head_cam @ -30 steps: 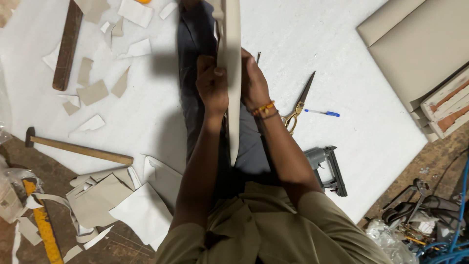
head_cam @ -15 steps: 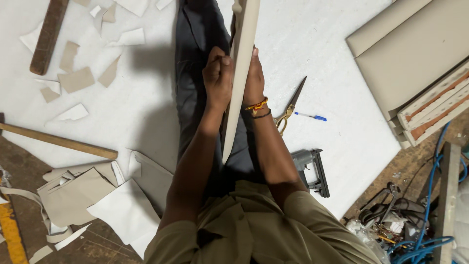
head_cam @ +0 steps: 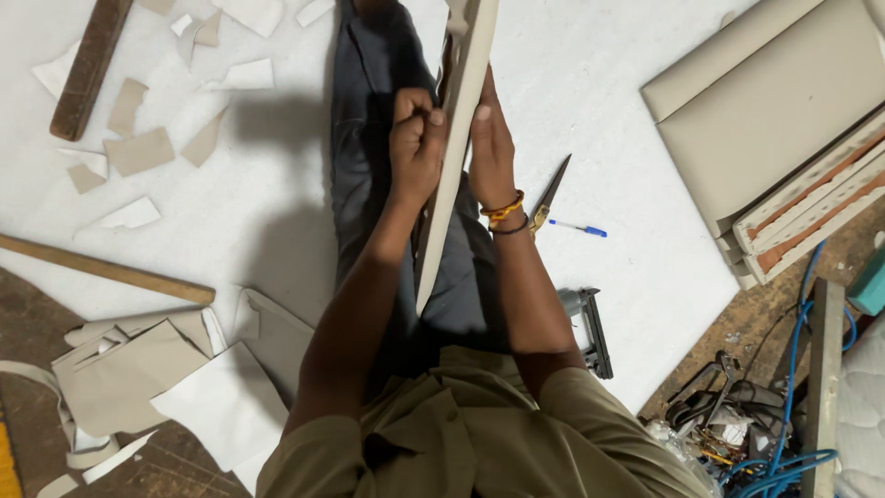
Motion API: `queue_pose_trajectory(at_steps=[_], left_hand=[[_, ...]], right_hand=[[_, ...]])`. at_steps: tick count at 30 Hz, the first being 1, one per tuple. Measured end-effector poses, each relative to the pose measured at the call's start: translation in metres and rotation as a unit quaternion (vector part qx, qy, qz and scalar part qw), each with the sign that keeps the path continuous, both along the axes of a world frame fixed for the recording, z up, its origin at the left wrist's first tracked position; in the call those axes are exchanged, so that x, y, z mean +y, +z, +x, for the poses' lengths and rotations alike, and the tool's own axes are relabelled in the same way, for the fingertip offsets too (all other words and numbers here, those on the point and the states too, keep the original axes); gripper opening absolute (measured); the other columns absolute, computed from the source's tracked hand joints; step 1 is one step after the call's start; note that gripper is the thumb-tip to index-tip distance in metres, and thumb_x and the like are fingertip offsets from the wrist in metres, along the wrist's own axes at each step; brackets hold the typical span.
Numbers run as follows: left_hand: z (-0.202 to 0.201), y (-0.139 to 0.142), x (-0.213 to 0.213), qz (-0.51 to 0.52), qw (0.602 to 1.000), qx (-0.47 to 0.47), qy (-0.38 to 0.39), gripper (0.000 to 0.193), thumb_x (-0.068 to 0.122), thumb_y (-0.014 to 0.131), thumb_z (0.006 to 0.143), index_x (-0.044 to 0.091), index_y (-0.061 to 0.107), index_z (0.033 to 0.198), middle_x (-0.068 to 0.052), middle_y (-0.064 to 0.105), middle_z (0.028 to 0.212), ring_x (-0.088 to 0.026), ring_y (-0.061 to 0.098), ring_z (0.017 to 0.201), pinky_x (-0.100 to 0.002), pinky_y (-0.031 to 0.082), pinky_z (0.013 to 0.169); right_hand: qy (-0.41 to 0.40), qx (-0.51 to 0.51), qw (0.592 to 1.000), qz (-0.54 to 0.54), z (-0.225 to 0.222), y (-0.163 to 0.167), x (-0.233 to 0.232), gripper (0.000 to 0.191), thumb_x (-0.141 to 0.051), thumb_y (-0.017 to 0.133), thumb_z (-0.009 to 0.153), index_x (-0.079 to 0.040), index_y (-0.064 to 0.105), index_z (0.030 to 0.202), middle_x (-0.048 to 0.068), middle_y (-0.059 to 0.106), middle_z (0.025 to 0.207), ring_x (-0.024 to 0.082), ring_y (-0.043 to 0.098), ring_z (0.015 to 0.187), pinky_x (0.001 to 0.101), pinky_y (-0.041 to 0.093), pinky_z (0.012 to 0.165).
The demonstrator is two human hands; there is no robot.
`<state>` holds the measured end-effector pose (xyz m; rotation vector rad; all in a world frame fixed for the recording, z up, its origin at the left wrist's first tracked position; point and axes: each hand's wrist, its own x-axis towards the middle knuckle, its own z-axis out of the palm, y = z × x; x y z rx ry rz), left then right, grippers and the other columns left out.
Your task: The person sits on the floor and upholsters a long wooden furniture frame, pressing fabric over the frame edge and driving staples with a pneumatic nail gun. They use a screwdriver to tuck fabric at the edge, then trim excess fabric with scissors and press the covered strip by hand.
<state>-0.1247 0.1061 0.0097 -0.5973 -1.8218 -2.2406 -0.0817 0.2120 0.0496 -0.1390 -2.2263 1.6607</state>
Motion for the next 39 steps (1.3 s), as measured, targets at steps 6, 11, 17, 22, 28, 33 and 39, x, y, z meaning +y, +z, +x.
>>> queue_pose_trajectory(at_steps=[6, 11, 17, 22, 28, 33, 39], left_hand=[[-0.003, -0.004, -0.001, 0.008, 0.999, -0.017, -0.043, 0.042, 0.029, 0.052, 0.114, -0.008, 0.068, 0.102, -0.018, 0.054, 0.147, -0.024, 0.063, 0.118, -0.033, 0.050, 0.102], [-0.003, -0.005, -0.001, 0.001, 0.998, -0.063, -0.027, 0.048, 0.035, 0.051, 0.111, -0.009, 0.071, 0.106, -0.018, 0.057, 0.149, -0.023, 0.069, 0.114, -0.033, 0.054, 0.096], [-0.006, -0.007, -0.002, -0.008, 0.999, -0.034, -0.007, 0.055, 0.039, 0.049, 0.113, -0.008, 0.073, 0.100, -0.018, 0.058, 0.149, -0.022, 0.070, 0.117, -0.032, 0.056, 0.097], [-0.007, -0.011, -0.001, 0.031, 0.996, -0.087, -0.015, 0.055, 0.037, 0.050, 0.109, -0.009, 0.070, 0.085, -0.019, 0.061, 0.146, -0.019, 0.071, 0.091, -0.030, 0.054, 0.079], [-0.010, -0.017, -0.002, 0.045, 0.998, -0.034, -0.020, 0.055, 0.033, 0.052, 0.114, -0.009, 0.065, 0.082, -0.018, 0.060, 0.148, -0.017, 0.068, 0.090, -0.031, 0.053, 0.079], [0.004, -0.007, -0.001, -0.020, 1.000, 0.014, -0.008, 0.048, 0.032, 0.055, 0.114, -0.010, 0.069, 0.093, -0.018, 0.053, 0.152, -0.021, 0.070, 0.099, -0.031, 0.056, 0.084], [0.040, 0.023, 0.012, -0.123, 0.986, 0.111, 0.020, 0.044, 0.028, 0.063, 0.110, -0.007, 0.067, 0.083, -0.024, 0.049, 0.151, -0.026, 0.069, 0.105, -0.034, 0.058, 0.088]], right_hand=[[0.014, -0.005, 0.989, -0.144, 0.014, -0.016, -0.013, 0.099, -0.071, 0.044, 0.102, -0.004, 0.011, 0.168, 0.025, 0.039, 0.163, 0.032, 0.050, 0.140, 0.0413, 0.045, 0.111], [0.060, 0.031, 0.998, -0.013, 0.027, -0.022, -0.033, 0.118, -0.067, 0.068, 0.095, -0.006, -0.002, 0.168, 0.023, 0.023, 0.172, 0.031, 0.035, 0.159, 0.0429, 0.036, 0.131], [0.072, -0.001, 0.996, -0.055, 0.030, -0.023, -0.036, 0.108, -0.065, 0.054, 0.105, -0.003, -0.010, 0.167, 0.026, 0.022, 0.174, 0.032, 0.033, 0.161, 0.0418, 0.032, 0.133], [0.055, -0.014, 0.998, 0.030, 0.037, -0.031, -0.035, 0.099, -0.062, 0.043, 0.110, -0.002, -0.011, 0.166, 0.029, 0.016, 0.175, 0.037, 0.032, 0.163, 0.0425, 0.033, 0.133], [0.043, -0.026, 0.973, 0.225, 0.039, -0.022, -0.036, 0.077, -0.051, 0.034, 0.116, -0.004, 0.004, 0.169, 0.031, 0.010, 0.172, 0.043, 0.027, 0.161, 0.0415, 0.035, 0.130], [0.136, -0.024, 0.964, 0.228, 0.062, 0.000, -0.006, 0.080, -0.038, 0.051, 0.113, -0.001, 0.005, 0.167, 0.029, 0.016, 0.172, 0.043, 0.034, 0.155, 0.0469, 0.041, 0.127], [-0.099, -0.189, 0.939, 0.269, 0.216, -0.012, 0.093, 0.028, -0.017, 0.061, 0.105, 0.001, 0.064, 0.126, 0.019, 0.073, 0.112, 0.030, 0.073, 0.102, 0.0392, 0.058, 0.087]])
